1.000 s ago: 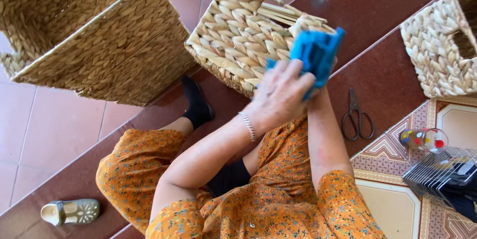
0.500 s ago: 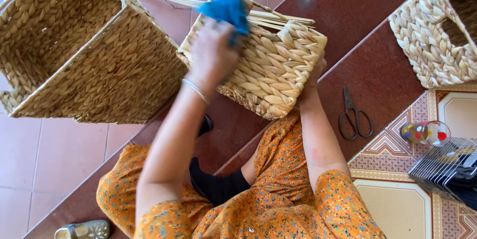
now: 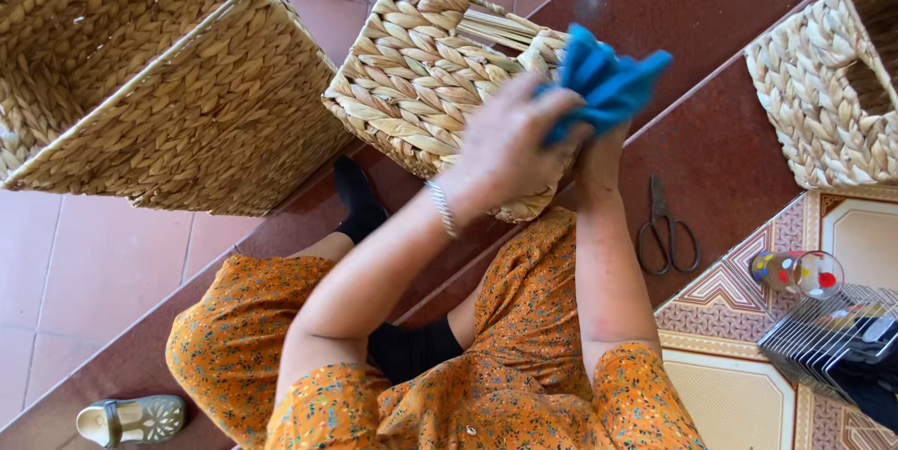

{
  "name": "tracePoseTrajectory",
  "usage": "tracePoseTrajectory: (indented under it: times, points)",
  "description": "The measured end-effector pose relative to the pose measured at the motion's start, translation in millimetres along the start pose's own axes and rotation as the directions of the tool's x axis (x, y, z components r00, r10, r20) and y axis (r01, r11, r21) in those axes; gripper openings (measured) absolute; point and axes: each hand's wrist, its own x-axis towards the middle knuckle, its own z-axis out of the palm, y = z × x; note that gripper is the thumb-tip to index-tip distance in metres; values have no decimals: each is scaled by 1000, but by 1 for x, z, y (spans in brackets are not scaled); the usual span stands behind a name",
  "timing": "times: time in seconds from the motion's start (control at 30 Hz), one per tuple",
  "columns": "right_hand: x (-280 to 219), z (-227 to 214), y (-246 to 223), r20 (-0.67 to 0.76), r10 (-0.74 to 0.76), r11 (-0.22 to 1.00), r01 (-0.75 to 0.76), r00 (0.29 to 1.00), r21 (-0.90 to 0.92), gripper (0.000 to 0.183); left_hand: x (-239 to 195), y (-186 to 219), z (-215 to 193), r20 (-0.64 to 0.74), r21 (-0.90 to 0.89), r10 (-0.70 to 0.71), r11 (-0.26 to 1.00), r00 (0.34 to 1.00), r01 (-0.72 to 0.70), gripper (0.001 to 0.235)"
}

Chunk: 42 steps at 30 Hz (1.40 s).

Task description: The person sits on the floor and wipes a woven basket with a blue cloth. They rotate the basket to clean the exterior sides and the interior, handling it one at a time.

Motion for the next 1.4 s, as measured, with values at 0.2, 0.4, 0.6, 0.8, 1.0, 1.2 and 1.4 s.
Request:
tracePoseTrajectory:
  times: [0.2, 0.4, 0.6, 0.8, 1.0, 1.2, 1.4]
  points:
    - [25, -32, 23, 24, -182, 842, 169, 983, -512, 35, -1, -103, -110, -241, 496, -246, 800, 939, 337, 20]
    - [33, -39, 30, -131, -181, 930, 127, 975, -344, 36, -16, -75, -77, -54, 422, -97, 900, 994, 111, 8]
    - [11, -36, 7, -9, -174, 891, 153, 985, -427, 36, -25, 33, 24, 248, 89, 250, 956, 936, -279, 20]
    - [31, -45, 9, -41, -180, 823, 127, 983, -554, 36, -9, -39, -29, 73, 297, 204, 930, 976, -217, 34]
    - [40, -42, 22, -12, -238, 804, 190, 971, -563, 36, -25, -114, -127, -232, 558, -42, 813, 972, 168, 19]
    - [31, -30, 18, -54, -153, 933, 127, 987, -338, 33, -15, -42, -29, -20, 356, 99, 930, 995, -86, 25]
    - [17, -30, 10, 41, -85, 943, 94, 996, -318, 34, -34, 34, 34, -81, 468, 439, 810, 895, -355, 27]
